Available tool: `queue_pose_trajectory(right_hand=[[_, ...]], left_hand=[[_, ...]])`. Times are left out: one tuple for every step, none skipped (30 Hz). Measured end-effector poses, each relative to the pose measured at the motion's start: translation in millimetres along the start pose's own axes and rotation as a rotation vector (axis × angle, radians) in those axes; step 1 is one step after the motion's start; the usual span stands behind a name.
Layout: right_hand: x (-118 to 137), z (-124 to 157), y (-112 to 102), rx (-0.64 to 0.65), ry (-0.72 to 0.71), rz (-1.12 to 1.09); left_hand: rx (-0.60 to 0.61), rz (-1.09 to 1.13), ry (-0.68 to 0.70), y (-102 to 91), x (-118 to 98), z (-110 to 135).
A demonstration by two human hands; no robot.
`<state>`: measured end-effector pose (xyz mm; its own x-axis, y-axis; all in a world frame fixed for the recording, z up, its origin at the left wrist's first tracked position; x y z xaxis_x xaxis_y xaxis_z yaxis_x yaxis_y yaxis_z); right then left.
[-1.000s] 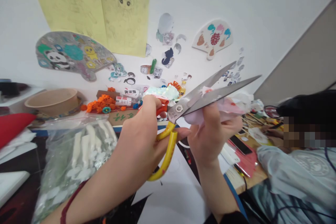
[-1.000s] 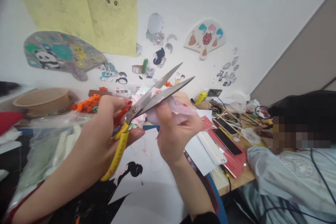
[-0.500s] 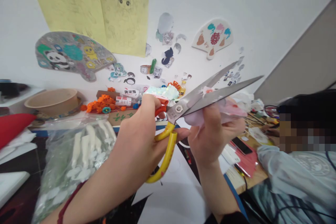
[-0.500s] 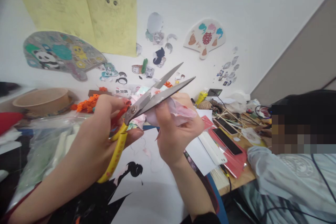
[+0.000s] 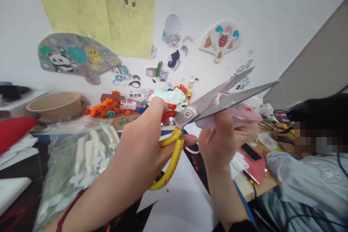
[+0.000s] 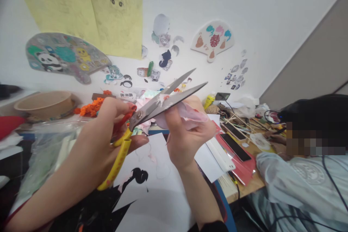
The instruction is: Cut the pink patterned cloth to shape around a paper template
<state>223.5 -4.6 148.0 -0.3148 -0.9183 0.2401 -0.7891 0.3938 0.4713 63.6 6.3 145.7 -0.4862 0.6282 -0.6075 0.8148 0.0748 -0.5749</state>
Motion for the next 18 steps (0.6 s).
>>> queue_pose_trajectory(right_hand=[[-0.2,-0.1,0.1,0.001,0.001,-0.007],[-0.8,-0.2,0.0,0.002,0.001,-0.017],[-1.6,-0.4,-0.2,0.005,0.002,-0.026],[-2.7,-0.6,-0.8,0.008,0.002,-0.030],[-3.8,-1.0,-1.7,0.011,0.001,-0.031],[-4.8,-1.6,-2.8,0.016,0.003,-0.032],[-5.7,-2.3,-4.0,0.024,0.007,-0.032],[-6.2,-3.2,-5.2,0.036,0.010,-0.027],[-6.2,-4.1,-6.3,0.051,0.010,-0.020],[-5.9,-5.1,-7.3,0.068,0.007,-0.012],[-5.4,-6.0,-8.2,0.085,0.007,0.000],[-4.8,-6.8,-8.9,0.097,0.005,0.016],[-4.1,-7.5,-9.6,0.103,-0.001,0.035],[-3.5,-8.0,-10.1,0.106,-0.009,0.053],[-2.9,-8.3,-10.4,0.104,-0.019,0.070],[-2.5,-8.3,-10.6,0.100,-0.029,0.081],[-2.4,-8.2,-10.6,0.096,-0.033,0.084],[-2.5,-7.8,-10.5,0.091,-0.030,0.075]], left_hand=[[-0.004,0.000,0.007,-0.5,-0.1,-0.1],[-0.005,-0.001,0.010,-1.1,0.1,-0.2],[-0.005,-0.006,0.009,-1.9,0.5,-0.2],[-0.006,-0.018,0.009,-2.7,1.0,0.0],[-0.010,-0.033,0.010,-3.7,1.5,0.2],[-0.014,-0.051,0.015,-4.8,2.0,0.4],[-0.019,-0.069,0.024,-5.8,2.5,0.6],[-0.021,-0.086,0.034,-6.6,2.9,0.8],[-0.024,-0.099,0.045,-7.3,3.3,1.0],[-0.024,-0.108,0.054,-7.8,3.7,1.1],[-0.027,-0.112,0.059,-8.3,4.2,1.2],[-0.028,-0.110,0.061,-8.6,4.6,1.3],[-0.030,-0.103,0.060,-8.8,4.9,1.4],[-0.030,-0.092,0.057,-8.8,5.0,1.5],[-0.026,-0.081,0.050,-8.6,5.0,1.7],[-0.020,-0.069,0.040,-8.3,4.9,2.0],[-0.013,-0.057,0.028,-7.7,4.7,2.3],[-0.002,-0.042,0.017,-6.8,4.4,2.7]])
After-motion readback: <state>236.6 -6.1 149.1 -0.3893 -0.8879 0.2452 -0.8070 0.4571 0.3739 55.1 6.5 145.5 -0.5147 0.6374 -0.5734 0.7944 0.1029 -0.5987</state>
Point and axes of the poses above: each hand's wrist, its own z-axis away from the middle knuckle, its own y-axis out of the palm, x = y × z, the point moved 3 cm from there along -z, towards the middle knuckle, and after that the axes turned 1 degree about -y, right-handed, at the moved point
